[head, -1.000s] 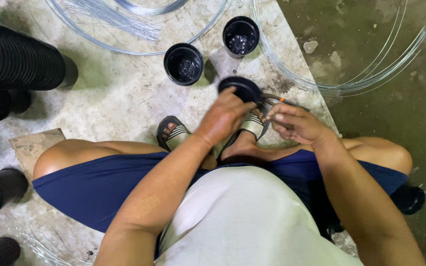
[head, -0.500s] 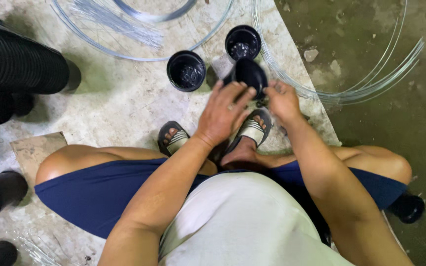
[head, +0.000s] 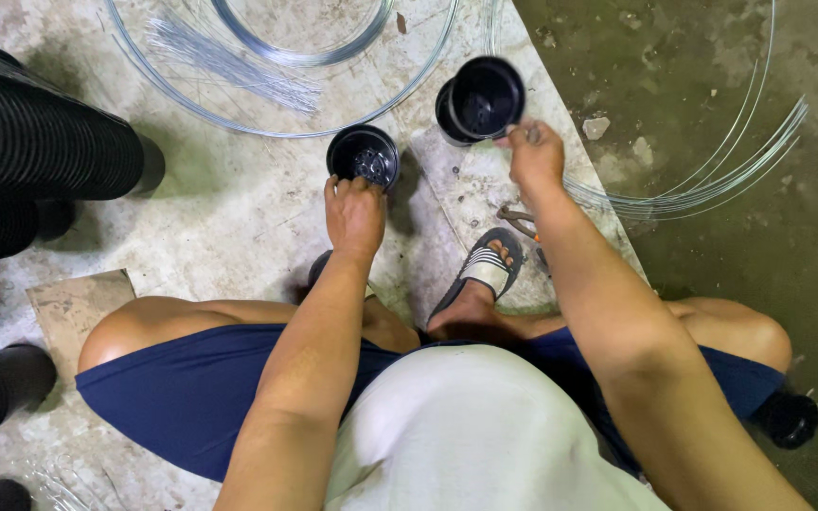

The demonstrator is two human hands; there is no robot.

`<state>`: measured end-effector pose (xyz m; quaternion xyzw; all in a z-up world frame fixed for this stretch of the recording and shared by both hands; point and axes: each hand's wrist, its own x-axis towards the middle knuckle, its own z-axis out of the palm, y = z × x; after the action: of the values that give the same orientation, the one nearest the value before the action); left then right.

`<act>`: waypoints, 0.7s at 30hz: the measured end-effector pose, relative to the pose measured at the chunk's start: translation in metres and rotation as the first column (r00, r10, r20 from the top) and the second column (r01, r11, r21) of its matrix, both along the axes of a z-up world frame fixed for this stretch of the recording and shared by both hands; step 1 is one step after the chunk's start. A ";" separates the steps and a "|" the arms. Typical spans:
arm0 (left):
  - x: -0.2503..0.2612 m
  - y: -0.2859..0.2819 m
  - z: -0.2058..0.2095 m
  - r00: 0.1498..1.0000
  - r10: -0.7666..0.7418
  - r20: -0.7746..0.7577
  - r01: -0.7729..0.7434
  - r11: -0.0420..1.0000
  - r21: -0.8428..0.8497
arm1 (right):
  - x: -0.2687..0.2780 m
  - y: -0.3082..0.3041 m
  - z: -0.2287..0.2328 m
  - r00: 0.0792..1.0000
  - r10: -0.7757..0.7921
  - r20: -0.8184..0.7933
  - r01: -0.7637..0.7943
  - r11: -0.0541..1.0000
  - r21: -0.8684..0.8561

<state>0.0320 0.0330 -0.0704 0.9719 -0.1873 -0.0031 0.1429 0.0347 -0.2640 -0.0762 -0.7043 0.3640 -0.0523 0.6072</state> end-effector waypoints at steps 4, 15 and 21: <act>0.010 0.008 -0.008 0.999 -0.043 -0.025 0.039 0.991 -0.127 | -0.027 0.009 -0.014 0.995 0.066 -0.069 -0.060 0.994 0.087; 0.029 0.018 0.014 0.980 -0.052 -0.194 0.012 0.979 -0.203 | -0.119 0.023 -0.046 0.947 0.226 -0.229 -0.141 0.931 0.337; 0.020 0.011 0.005 0.995 -0.090 0.051 0.096 0.988 -0.121 | -0.119 0.032 -0.060 0.942 0.333 -0.029 -0.320 0.925 0.205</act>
<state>0.0523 0.0440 -0.0653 0.9512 -0.2356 0.0240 0.1978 -0.0844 -0.2319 -0.1364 -0.6927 0.2641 0.1084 0.6623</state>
